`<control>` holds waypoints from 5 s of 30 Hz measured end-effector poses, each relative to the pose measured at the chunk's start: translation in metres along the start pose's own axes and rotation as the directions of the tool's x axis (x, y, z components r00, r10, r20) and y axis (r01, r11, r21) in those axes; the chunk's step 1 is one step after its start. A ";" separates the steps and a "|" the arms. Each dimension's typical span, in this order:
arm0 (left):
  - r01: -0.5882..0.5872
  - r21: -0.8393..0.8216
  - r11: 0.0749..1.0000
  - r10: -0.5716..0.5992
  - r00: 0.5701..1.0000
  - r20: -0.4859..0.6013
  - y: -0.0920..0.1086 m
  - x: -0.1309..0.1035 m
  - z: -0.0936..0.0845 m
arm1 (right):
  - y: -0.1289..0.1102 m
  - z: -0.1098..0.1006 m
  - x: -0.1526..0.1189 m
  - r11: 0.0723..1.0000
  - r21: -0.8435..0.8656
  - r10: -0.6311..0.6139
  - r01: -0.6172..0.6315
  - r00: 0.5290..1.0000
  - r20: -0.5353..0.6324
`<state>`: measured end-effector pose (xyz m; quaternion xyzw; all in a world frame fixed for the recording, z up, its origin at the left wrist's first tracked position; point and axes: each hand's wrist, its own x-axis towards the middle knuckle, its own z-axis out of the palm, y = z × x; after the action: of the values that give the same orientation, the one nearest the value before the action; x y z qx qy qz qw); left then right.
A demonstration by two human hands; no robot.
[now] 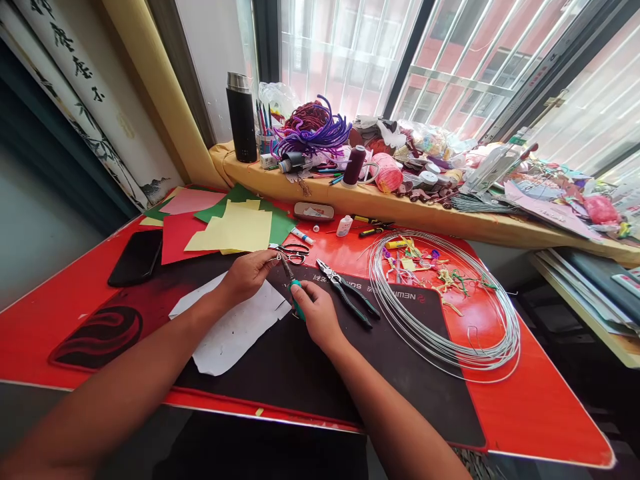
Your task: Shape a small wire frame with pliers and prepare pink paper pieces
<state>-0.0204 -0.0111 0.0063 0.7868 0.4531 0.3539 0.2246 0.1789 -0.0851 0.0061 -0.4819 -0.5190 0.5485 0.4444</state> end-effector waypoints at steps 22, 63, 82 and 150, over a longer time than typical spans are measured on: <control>0.091 -0.267 0.959 -0.086 0.996 0.030 0.005 0.001 0.001 | 0.004 -0.002 -0.006 0.982 0.153 0.066 -0.111 0.959 0.276; -0.002 -0.034 0.999 0.003 0.999 0.038 0.003 -0.002 0.005 | 0.007 -0.002 -0.007 0.997 -0.076 0.037 -0.028 0.993 0.116; 0.009 -0.008 1.000 -0.009 0.998 0.054 0.002 -0.002 0.005 | 0.005 0.000 -0.008 0.996 -0.086 0.046 -0.038 0.995 0.091; -0.037 0.255 0.966 -0.006 0.986 0.165 -0.006 0.001 -0.006 | -0.031 0.012 0.000 0.607 -0.795 0.120 -0.014 0.990 0.074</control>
<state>-0.0278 -0.0072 0.0061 0.8392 0.4690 0.2277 0.1544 0.1662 -0.0852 0.0372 -0.6139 -0.7152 0.3066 0.1328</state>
